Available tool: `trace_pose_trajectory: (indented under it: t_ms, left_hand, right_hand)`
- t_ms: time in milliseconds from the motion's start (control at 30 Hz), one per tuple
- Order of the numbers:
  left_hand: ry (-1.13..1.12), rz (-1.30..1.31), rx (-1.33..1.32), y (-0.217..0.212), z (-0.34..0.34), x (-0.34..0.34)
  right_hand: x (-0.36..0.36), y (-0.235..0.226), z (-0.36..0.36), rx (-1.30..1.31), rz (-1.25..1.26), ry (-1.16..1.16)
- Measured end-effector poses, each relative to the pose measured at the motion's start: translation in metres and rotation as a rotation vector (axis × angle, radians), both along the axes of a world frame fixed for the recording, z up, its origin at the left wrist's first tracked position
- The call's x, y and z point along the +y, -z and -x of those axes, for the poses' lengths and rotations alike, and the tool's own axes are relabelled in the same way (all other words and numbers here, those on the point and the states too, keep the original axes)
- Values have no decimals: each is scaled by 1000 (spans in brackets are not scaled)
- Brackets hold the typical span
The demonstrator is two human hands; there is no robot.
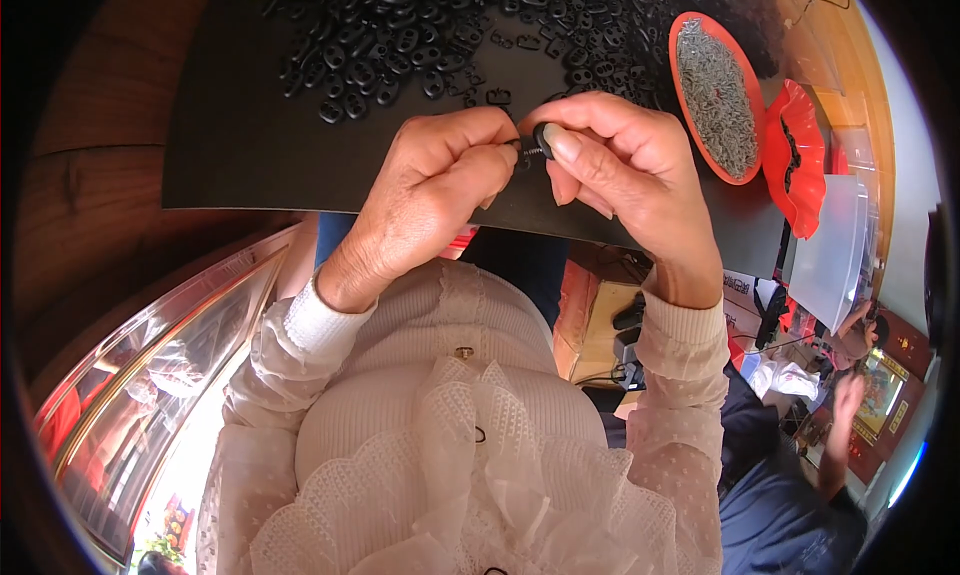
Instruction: The person assembles plastic cord locks by hand, taking plastic pieces and springs from the table, inserting the springs into the plastic parts, and pressing the components together.
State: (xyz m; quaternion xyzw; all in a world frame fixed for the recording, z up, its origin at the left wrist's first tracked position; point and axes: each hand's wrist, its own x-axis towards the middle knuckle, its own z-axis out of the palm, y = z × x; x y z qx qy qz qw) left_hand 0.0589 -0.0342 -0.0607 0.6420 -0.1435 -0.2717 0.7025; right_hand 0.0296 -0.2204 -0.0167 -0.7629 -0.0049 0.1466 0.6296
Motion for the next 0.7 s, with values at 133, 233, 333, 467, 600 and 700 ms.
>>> trace_pose_trajectory:
  t_ms: [133, 233, 333, 467, 600, 700]
  left_hand:
    - [3, 9, 7, 0, 0, 0]
    - [13, 0, 3, 0, 0, 0]
    - [2, 7, 15, 1, 1, 0]
    - [34, 22, -15, 3, 0, 1]
    - [66, 36, -21, 5, 0, 2]
    - [79, 21, -8, 3, -1, 3]
  right_hand:
    - [0, -1, 1, 9, 9, 24]
    - [2, 0, 1, 8, 20, 3]
    - [3, 3, 1, -54, 39, 2]
    - [5, 2, 2, -43, 66, -14]
    - [6, 3, 3, -3, 21, 43]
    - [7, 3, 3, -45, 67, 15]
